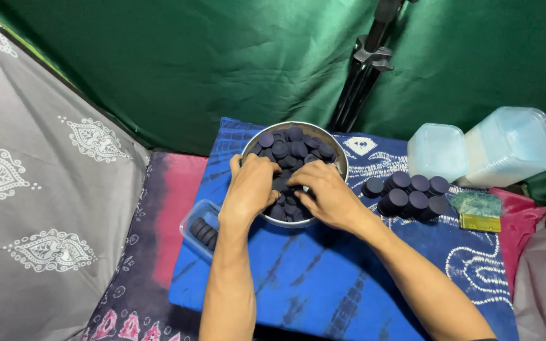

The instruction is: Sorting and stacking small black recyclable discs from a bowl into containers.

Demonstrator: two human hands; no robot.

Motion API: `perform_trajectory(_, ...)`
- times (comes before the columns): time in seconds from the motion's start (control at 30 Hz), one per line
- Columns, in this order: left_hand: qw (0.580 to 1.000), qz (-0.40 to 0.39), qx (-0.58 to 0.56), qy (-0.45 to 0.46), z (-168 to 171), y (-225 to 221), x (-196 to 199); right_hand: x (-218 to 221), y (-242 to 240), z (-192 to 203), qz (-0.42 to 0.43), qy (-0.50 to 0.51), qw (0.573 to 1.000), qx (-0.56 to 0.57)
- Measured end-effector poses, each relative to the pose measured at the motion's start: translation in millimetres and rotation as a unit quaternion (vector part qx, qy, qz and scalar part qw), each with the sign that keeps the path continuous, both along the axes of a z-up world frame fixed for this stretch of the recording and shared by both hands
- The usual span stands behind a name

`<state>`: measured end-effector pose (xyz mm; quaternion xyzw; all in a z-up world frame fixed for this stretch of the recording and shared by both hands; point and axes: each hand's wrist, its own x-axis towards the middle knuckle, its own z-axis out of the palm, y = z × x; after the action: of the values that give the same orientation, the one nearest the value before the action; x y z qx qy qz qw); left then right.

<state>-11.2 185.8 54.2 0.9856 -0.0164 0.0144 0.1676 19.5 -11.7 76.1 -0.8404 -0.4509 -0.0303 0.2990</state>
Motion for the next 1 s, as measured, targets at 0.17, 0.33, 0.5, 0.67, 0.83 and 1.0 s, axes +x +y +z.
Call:
perform_trajectory(0.17, 1.0, -0.007, 0.005, 0.022, -29.8, 11.6, 18.8, -1.8, 6.0, -2.6, -0.001, 0.02, 0.999, -0.034)
perform_trajectory(0.33, 0.999, -0.019, -0.019, 0.035, -9.3, 10.2, 15.9, -1.6, 1.0, -4.6, -0.015, 0.039, 0.998, -0.038)
perform_trajectory(0.5, 0.991, -0.031, -0.128, 0.027, 61.9, -7.3, -5.5, 0.5, -13.6, -3.6, -0.02, 0.054, 0.998, 0.0)
perform_trajectory(0.67, 0.971, -0.071, -0.225, -0.032, 77.5, -29.0, -11.7, -5.7, -45.7, 20.0, -0.037, 0.031, 0.998, 0.029)
perform_trajectory(0.83, 0.93, -0.119, -0.326, -0.126, 71.9, -64.2, -4.9, -12.6, -86.0, 48.1, -0.065, 0.009, 0.997, 0.036)
perform_trajectory(1.0, 0.877, -0.15, -0.435, -0.139, 52.7, -101.9, 13.7, -9.4, -126.6, 49.8, -0.128, -0.032, 0.99, 0.043)
